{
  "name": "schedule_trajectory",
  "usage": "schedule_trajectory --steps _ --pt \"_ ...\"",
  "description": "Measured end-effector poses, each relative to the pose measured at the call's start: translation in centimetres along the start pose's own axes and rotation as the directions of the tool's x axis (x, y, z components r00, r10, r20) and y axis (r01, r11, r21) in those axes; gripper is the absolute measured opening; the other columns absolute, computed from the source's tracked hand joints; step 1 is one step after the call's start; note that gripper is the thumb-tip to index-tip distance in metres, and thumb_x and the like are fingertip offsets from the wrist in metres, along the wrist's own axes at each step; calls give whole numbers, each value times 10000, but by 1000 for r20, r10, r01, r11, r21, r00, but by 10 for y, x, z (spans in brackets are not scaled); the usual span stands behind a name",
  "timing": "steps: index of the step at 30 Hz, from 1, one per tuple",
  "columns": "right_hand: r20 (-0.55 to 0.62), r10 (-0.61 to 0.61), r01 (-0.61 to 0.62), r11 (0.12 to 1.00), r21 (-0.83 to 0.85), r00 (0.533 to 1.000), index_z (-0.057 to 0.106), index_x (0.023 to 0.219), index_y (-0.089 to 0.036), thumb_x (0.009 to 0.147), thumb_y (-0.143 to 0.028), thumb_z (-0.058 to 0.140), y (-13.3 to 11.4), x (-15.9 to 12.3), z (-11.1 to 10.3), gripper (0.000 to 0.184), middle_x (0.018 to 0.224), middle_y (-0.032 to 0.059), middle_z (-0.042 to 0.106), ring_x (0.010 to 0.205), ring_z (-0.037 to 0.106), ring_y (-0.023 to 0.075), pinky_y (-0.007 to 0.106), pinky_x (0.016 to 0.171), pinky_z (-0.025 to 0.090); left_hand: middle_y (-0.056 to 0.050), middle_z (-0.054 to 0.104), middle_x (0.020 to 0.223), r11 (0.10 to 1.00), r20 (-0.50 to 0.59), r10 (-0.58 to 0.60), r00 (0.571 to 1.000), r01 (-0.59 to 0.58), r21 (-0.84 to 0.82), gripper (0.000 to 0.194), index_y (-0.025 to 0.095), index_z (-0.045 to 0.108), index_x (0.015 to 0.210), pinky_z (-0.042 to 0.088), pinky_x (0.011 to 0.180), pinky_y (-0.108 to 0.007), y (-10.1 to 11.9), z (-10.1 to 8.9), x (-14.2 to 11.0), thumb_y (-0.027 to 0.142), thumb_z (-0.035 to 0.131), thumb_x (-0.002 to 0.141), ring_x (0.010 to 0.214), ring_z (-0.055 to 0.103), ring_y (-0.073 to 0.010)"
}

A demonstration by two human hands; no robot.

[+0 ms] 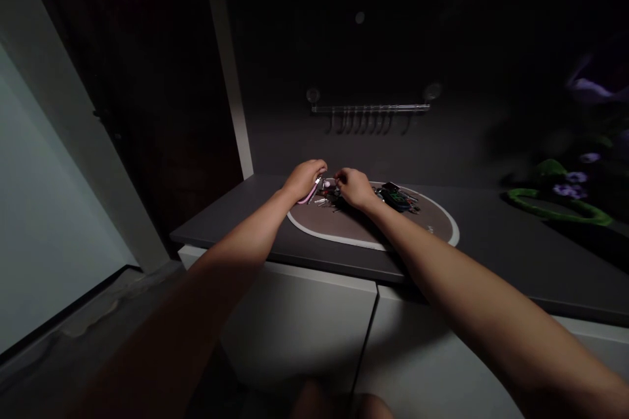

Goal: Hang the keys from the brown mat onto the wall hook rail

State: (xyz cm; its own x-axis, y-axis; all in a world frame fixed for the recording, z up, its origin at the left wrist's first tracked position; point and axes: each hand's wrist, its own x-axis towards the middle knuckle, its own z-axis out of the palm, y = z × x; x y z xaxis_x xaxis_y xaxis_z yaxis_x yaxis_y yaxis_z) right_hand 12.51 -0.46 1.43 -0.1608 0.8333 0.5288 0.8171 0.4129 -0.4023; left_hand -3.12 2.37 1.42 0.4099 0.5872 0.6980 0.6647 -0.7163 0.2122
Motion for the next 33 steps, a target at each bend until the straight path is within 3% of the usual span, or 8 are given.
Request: schedule_trajectory --steps 6,11,14,23,33 --pt "-31 14 -6 969 246 999 615 917 -154 745 -172 526 1 2 4 195 924 74 648 850 571 156 283 806 409 -38 582 804 1000 -100 -14 995 12 -17 210 175 573 845 371 715 -231 5 -2 2 136 367 836 778 504 -138" --pt "-28 15 4 806 591 1000 598 913 -165 710 -160 538 4 9 11 212 898 29 643 828 573 116 261 809 419 -48 566 831 1000 -167 -25 986 23 -19 198 174 560 805 384 737 -240 11 -4 4 147 367 844 808 504 -142" --pt "-19 21 -1 709 705 1000 604 863 -164 693 -177 546 3 9 11 180 857 15 636 791 562 102 241 780 422 -56 564 832 999 -207 -38 978 34 -21 195 170 548 798 387 759 -253 13 -4 4 160 361 852 820 505 -148" --pt "42 100 -87 499 862 994 598 720 -140 632 -293 624 -6 5 2 178 639 -25 553 573 464 59 197 580 386 -68 595 871 995 -260 -87 962 74 -60 147 161 529 811 388 806 -273 18 -4 5 142 384 835 859 520 -153" --pt "58 123 -109 462 880 991 576 689 -152 526 -392 717 -5 3 0 322 615 -33 534 550 463 61 198 549 395 -68 595 861 997 -263 -56 963 39 -69 158 162 541 817 403 803 -283 24 -1 5 158 384 838 866 530 -158"
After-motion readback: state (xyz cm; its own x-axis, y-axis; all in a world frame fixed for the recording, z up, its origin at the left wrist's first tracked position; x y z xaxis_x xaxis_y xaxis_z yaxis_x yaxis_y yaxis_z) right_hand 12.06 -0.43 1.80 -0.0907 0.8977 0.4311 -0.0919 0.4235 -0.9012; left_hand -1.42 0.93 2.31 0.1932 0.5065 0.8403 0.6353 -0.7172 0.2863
